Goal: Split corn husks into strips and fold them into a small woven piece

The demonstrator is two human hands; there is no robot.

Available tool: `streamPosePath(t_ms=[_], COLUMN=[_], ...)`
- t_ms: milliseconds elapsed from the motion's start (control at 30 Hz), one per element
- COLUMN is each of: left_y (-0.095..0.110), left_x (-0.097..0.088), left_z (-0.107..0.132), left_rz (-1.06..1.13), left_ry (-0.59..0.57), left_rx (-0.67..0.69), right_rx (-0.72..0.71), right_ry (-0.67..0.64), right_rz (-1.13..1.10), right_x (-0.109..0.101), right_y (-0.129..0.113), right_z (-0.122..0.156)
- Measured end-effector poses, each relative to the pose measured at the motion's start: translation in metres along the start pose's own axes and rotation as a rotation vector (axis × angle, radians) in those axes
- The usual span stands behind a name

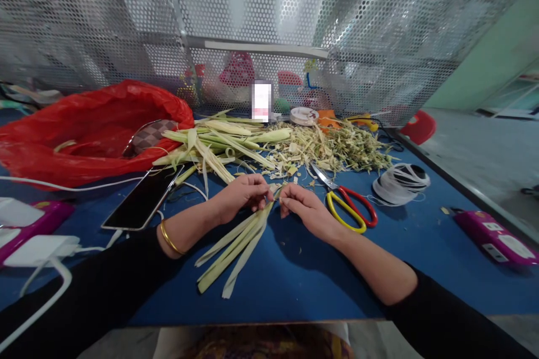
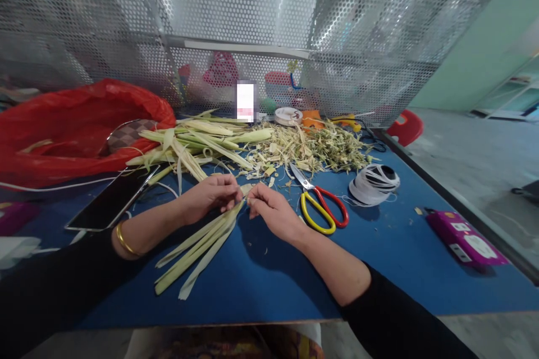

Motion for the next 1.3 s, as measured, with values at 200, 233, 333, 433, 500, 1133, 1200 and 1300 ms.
streamPosePath(t_ms=[200, 233, 333, 433, 500, 1133, 1200, 1300], left_y=[0.007, 0.007, 0.007, 0.006, 0.006, 0.020, 0.016, 0.007], left_x=[0.007, 0.008, 0.008, 0.008, 0.007, 0.011, 0.014, 0.020], left_z=[0.005, 0.005, 0.005, 0.005, 0.004, 0.015, 0.015, 0.015], left_rz=[-0.214, -0.238, -0.301, -0.341, -0.355, -0.586, -0.485, -0.234], left_ry=[0.037, 0.041, 0.064, 0.083, 0.094, 0.320, 0.315, 0.142], left_rx=[0.094, 0.102, 0.108, 0.125, 0.130, 0.508, 0.438, 0.212], right_rx=[-0.020, -0.019, -0.011, -0.003, -0.014, -0.069, -0.080, -0.066], right_ry=[-0.053, -0.061, -0.074, -0.084, -0.085, 0.017, 0.086, 0.191], right_rz=[0.115, 0.119, 0.132, 0.157, 0.184, -0.029, -0.060, -0.151], right_x=[0.001, 0.002, 0.003, 0.004, 0.004, 0.018, 0.015, 0.008], right_y=[0.000, 0.000, -0.003, -0.005, -0.007, 0.000, -0.001, -0.007], right_z=[0.002, 0.003, 0.004, 0.006, 0.006, -0.002, -0.003, -0.004])
Point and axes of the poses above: each hand's wrist, its own z-axis away from the middle knuckle, its own x-axis out of the palm, y = z × x, the point moved 2 cm from there along -z, towards the middle knuckle, and after that the axes turned 6 degrees about y, right-handed, at the moved point
